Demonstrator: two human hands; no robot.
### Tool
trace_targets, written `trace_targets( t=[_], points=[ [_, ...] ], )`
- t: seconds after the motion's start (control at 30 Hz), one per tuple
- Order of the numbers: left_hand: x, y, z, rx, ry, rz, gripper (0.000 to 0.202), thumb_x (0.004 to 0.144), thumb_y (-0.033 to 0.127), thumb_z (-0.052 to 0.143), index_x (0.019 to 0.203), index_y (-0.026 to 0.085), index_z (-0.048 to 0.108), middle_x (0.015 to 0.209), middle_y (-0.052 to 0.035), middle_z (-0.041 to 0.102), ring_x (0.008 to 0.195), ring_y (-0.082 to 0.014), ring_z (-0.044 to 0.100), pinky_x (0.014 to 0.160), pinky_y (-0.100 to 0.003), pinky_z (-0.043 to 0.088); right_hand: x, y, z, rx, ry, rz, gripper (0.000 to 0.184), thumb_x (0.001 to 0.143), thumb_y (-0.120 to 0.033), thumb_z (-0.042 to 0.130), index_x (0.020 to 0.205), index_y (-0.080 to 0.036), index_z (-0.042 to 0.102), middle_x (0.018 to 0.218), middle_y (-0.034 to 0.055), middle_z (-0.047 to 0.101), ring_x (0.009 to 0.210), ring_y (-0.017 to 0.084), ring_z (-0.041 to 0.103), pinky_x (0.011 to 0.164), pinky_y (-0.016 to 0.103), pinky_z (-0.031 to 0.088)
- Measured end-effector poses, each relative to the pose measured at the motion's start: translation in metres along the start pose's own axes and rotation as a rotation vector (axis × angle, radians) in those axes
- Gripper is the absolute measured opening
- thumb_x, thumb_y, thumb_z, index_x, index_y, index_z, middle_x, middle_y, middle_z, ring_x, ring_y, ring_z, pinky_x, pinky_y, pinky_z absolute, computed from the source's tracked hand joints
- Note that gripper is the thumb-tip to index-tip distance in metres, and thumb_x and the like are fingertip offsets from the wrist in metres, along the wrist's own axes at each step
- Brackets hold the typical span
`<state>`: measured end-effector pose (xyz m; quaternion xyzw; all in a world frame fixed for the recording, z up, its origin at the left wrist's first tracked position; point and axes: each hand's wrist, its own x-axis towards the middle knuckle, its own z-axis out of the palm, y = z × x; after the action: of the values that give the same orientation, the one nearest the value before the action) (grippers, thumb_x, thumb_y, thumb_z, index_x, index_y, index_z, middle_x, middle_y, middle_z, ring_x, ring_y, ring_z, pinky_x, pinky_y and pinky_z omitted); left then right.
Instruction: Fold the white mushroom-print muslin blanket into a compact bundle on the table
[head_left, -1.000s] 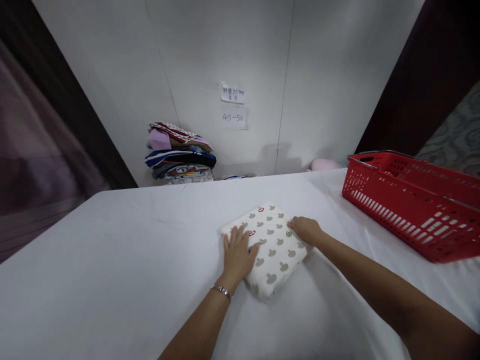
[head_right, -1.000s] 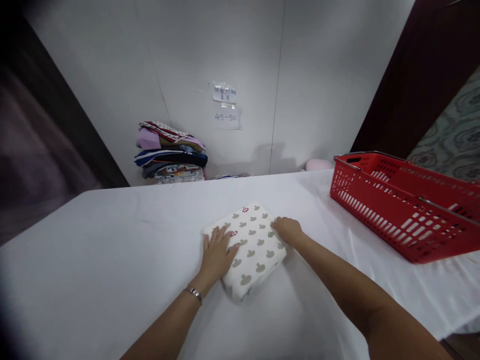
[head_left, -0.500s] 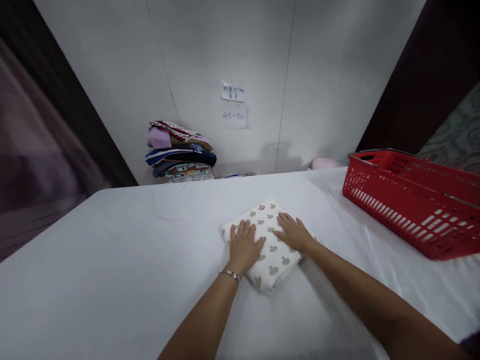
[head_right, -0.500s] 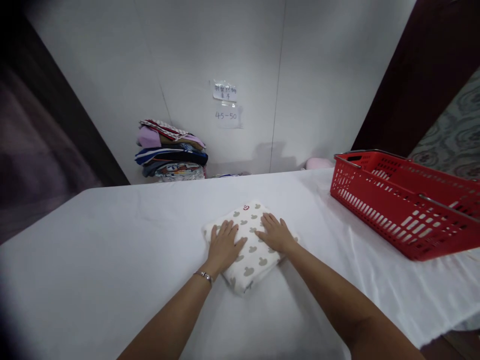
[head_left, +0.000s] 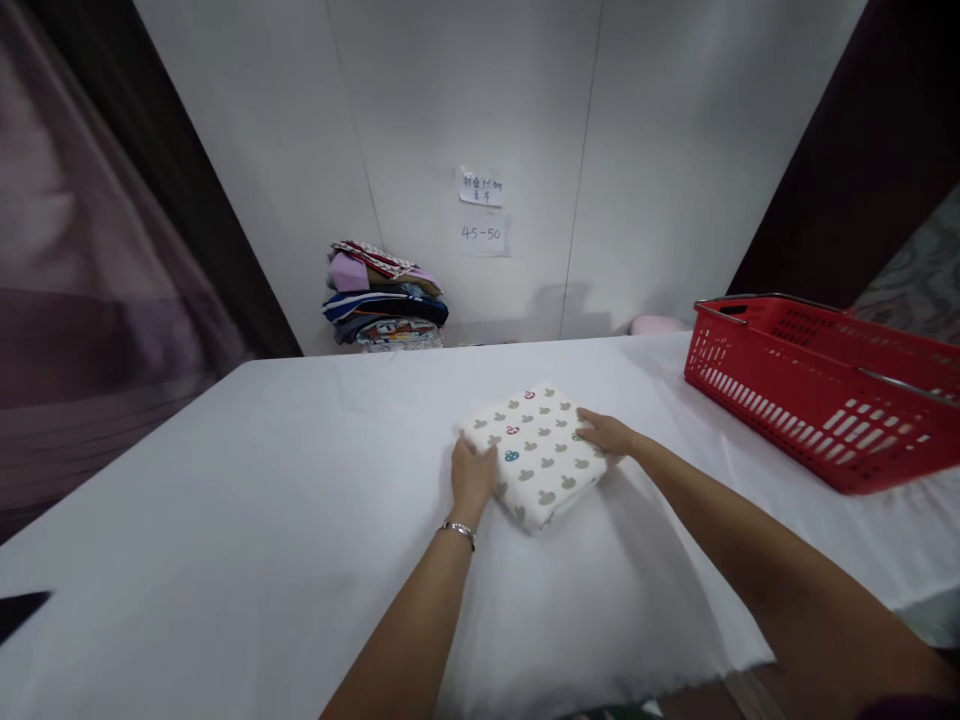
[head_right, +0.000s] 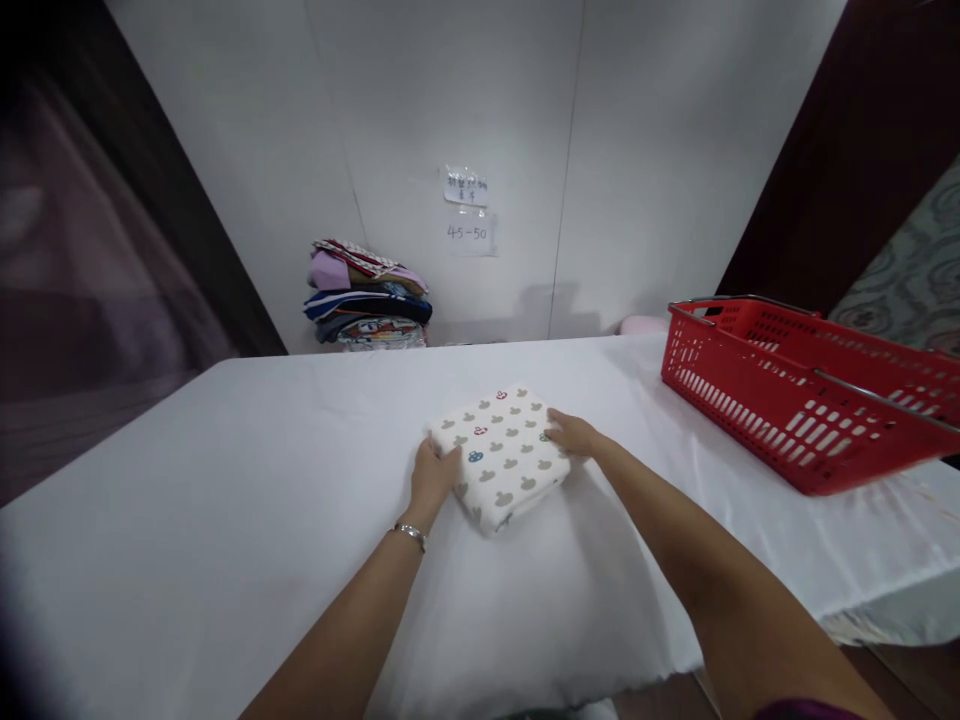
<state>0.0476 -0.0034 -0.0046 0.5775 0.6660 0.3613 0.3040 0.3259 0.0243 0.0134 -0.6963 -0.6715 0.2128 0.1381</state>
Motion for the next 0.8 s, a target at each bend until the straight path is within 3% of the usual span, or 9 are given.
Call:
trace_targets(
  t=[0.1,0.17,0.3,0.43,0.53,0.63,0.73,0.8],
  points=[
    [-0.011,0.004,0.002,0.008,-0.071,-0.085,0.072,0.075,0.043,0.059,0.134,0.013,0.029,0.134,-0.0194,0.045,0.119,-0.0263,0.048,0.095,-0.035,0.040,-0.009,-0.004,0.007,-0.051,0.004,0.054,0.058,0.087,-0.035,0.048,0.140,-0.016,0.035,0.137,0.0138,0.044,0.125,0.028,0.042,0.103,0.038,0.032],
    [-0.008,0.006,-0.002,0.009,-0.070,-0.047,0.076,0.071,0.036,0.064,0.134,0.012,0.029,0.132,-0.0201,0.046,0.118,-0.0265,0.049,0.095,-0.034,0.041,-0.018,-0.013,0.016,-0.080,0.011,0.101,0.059,0.087,-0.036,0.046,0.141,-0.015,0.033,0.134,0.0166,0.047,0.123,0.031,0.044,0.100,0.042,0.034],
    [0.021,-0.006,-0.032,-0.015,-0.029,0.015,0.068,0.065,0.021,0.068,0.127,0.014,0.041,0.123,-0.0138,0.056,0.113,-0.0246,0.053,0.095,-0.033,0.041,-0.051,-0.035,0.038,-0.091,-0.044,0.109,0.067,0.084,-0.050,0.048,0.141,-0.018,0.033,0.128,0.0166,0.052,0.118,0.033,0.049,0.096,0.044,0.038],
    [0.032,-0.032,-0.062,-0.026,-0.083,-0.032,0.056,0.069,0.028,0.068,0.121,0.015,0.050,0.117,-0.0123,0.061,0.105,-0.0231,0.058,0.090,-0.033,0.044,-0.089,-0.039,0.052,0.049,-0.017,-0.031,0.066,0.086,-0.060,0.037,0.140,-0.022,0.035,0.136,0.0112,0.046,0.125,0.029,0.042,0.102,0.043,0.035],
    [0.009,-0.046,-0.073,-0.055,-0.075,-0.007,0.046,0.080,0.042,0.056,0.118,0.017,0.054,0.119,-0.0102,0.060,0.107,-0.0203,0.057,0.092,-0.031,0.044,-0.112,-0.030,0.055,0.134,0.147,-0.120,0.058,0.090,-0.056,0.034,0.137,-0.024,0.040,0.144,0.0077,0.036,0.132,0.025,0.033,0.107,0.043,0.031],
    [-0.027,-0.059,-0.078,-0.088,-0.057,0.184,0.045,0.083,0.047,0.050,0.119,0.021,0.055,0.130,-0.0073,0.051,0.118,-0.0199,0.049,0.097,-0.032,0.042,-0.131,-0.020,0.056,0.072,0.277,-0.378,0.054,0.089,-0.051,0.043,0.137,-0.028,0.039,0.146,0.0055,0.032,0.134,0.025,0.029,0.106,0.044,0.032],
    [-0.057,-0.070,-0.080,0.015,-0.102,0.369,0.051,0.078,0.045,0.058,0.125,0.025,0.050,0.140,-0.0041,0.040,0.128,-0.0214,0.038,0.105,-0.036,0.036,-0.140,-0.018,0.058,-0.083,0.312,-0.656,0.053,0.088,-0.037,0.050,0.139,-0.028,0.036,0.142,0.0061,0.039,0.131,0.025,0.033,0.105,0.045,0.032],
    [-0.067,-0.074,-0.078,0.112,-0.101,0.413,0.055,0.076,0.039,0.060,0.128,0.026,0.047,0.143,-0.0037,0.037,0.130,-0.0216,0.035,0.108,-0.037,0.033,-0.140,-0.021,0.059,-0.174,0.319,-0.736,0.049,0.090,-0.028,0.047,0.138,-0.027,0.037,0.136,0.0074,0.047,0.128,0.025,0.038,0.102,0.047,0.035]
  ],
)
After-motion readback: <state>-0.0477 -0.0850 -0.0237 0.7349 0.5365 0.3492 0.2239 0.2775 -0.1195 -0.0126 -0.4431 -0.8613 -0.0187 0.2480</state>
